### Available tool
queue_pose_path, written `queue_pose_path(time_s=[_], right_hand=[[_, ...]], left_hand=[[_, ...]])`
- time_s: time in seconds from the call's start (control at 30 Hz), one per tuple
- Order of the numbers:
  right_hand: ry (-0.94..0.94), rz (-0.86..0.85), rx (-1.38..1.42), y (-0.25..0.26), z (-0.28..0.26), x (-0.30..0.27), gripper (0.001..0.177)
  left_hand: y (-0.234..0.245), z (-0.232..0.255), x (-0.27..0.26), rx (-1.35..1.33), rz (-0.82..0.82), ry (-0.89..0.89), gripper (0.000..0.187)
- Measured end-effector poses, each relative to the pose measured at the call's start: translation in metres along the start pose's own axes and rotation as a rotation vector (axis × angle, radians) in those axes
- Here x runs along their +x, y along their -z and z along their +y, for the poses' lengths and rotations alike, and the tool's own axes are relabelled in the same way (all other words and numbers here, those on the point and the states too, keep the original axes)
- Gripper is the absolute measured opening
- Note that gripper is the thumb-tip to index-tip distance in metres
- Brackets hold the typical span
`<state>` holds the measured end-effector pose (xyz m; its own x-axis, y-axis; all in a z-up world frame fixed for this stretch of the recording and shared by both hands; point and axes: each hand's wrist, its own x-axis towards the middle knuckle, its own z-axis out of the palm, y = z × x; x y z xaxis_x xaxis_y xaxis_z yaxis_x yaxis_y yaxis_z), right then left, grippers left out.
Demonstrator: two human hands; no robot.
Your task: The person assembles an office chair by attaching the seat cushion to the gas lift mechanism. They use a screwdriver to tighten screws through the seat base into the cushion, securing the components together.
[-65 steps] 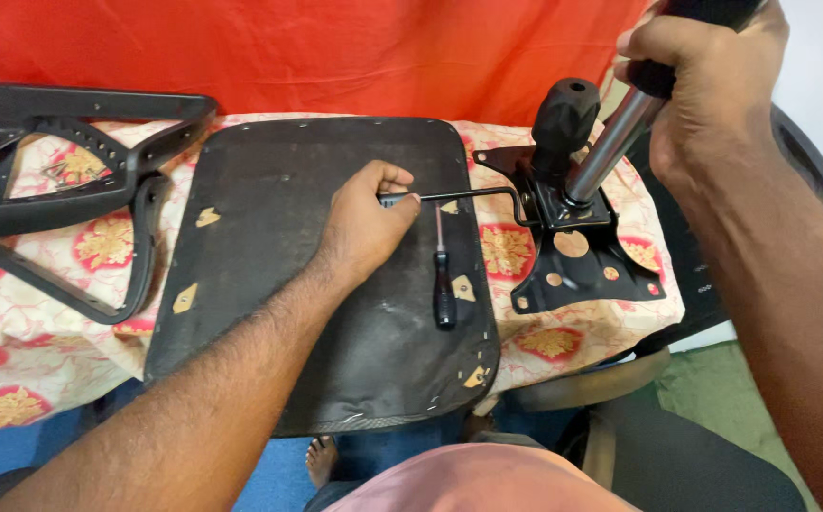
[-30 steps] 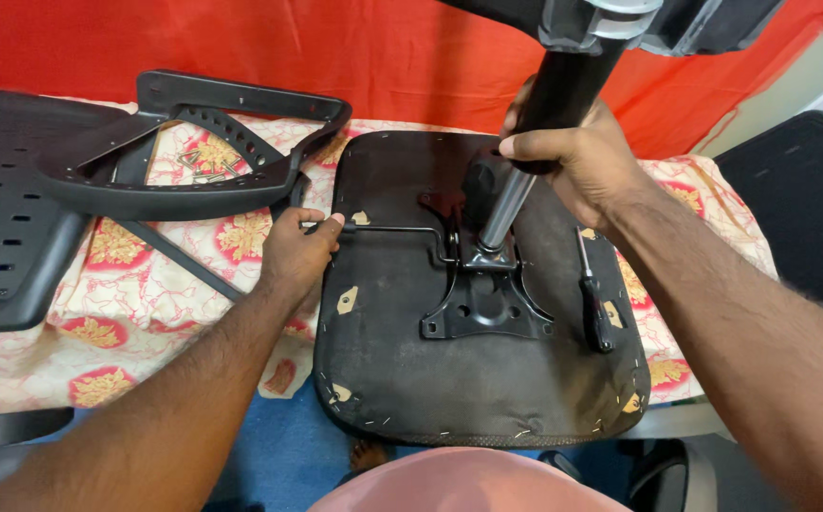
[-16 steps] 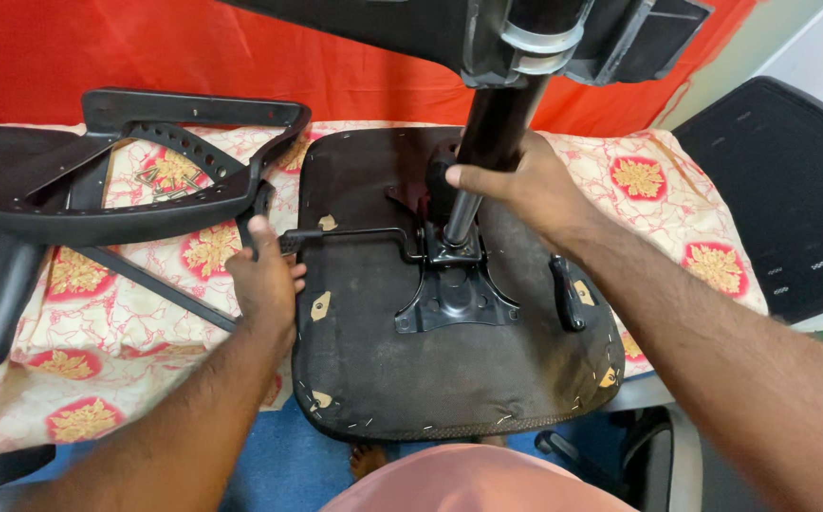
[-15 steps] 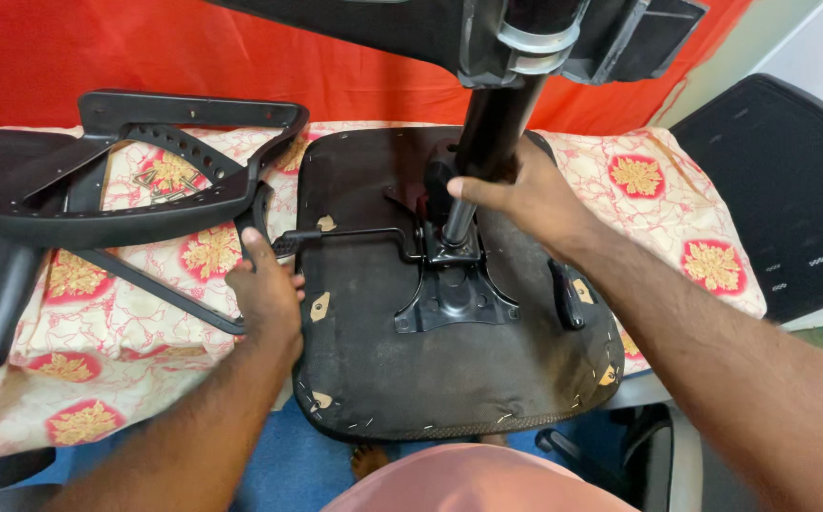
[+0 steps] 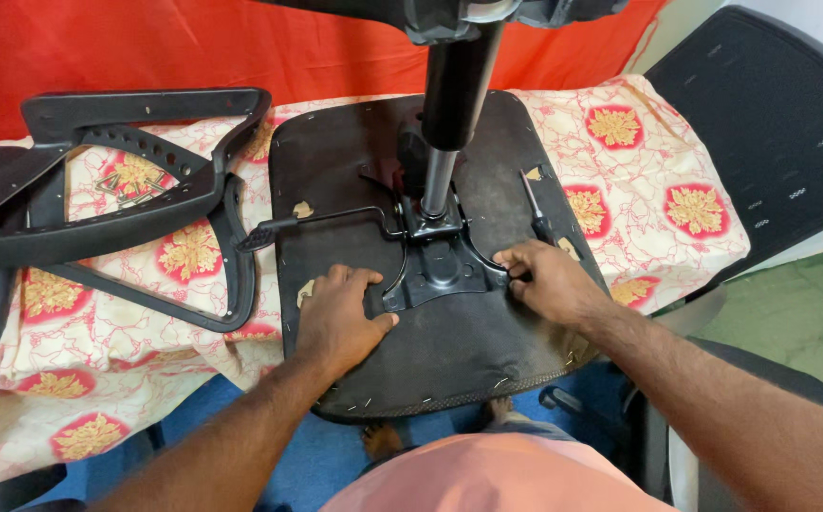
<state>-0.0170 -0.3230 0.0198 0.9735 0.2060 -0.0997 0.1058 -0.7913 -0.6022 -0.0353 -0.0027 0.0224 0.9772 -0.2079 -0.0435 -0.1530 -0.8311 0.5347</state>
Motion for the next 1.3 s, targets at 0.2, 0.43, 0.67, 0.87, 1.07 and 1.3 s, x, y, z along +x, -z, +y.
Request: queue_pose_path(time_s=[0.2, 0.43, 0.67, 0.87, 1.07, 1.3], right_hand=[[0.014, 0.049, -0.001, -0.003, -0.012, -0.014, 0.050], [0.079, 0.061, 0.045, -0.002, -0.007, -0.014, 0.042], [0.064, 0.030, 0.059, 0.003, -0.005, -0.014, 0.041], [-0.032, 0.061, 0.089, -0.001, -0.004, -0.008, 0.039], [-0.093, 0.111, 0.042, -0.008, -0.005, -0.005, 0.039], [-0.134, 0.146, -0.030, -0.011, -0.014, -0.011, 0.040]], left_hand=[[-0.003, 0.022, -0.001, -0.005, 0.051, 0.185, 0.054], [-0.017, 0.022, -0.011, -0.038, 0.188, 0.196, 0.050], [-0.021, 0.024, -0.015, -0.045, 0.243, 0.191, 0.047], [-0.009, 0.020, -0.008, -0.015, 0.192, 0.119, 0.046], [0.001, 0.019, -0.004, 0.008, 0.100, 0.084, 0.040], [0.003, 0.019, -0.004, 0.024, 0.039, 0.090, 0.041]])
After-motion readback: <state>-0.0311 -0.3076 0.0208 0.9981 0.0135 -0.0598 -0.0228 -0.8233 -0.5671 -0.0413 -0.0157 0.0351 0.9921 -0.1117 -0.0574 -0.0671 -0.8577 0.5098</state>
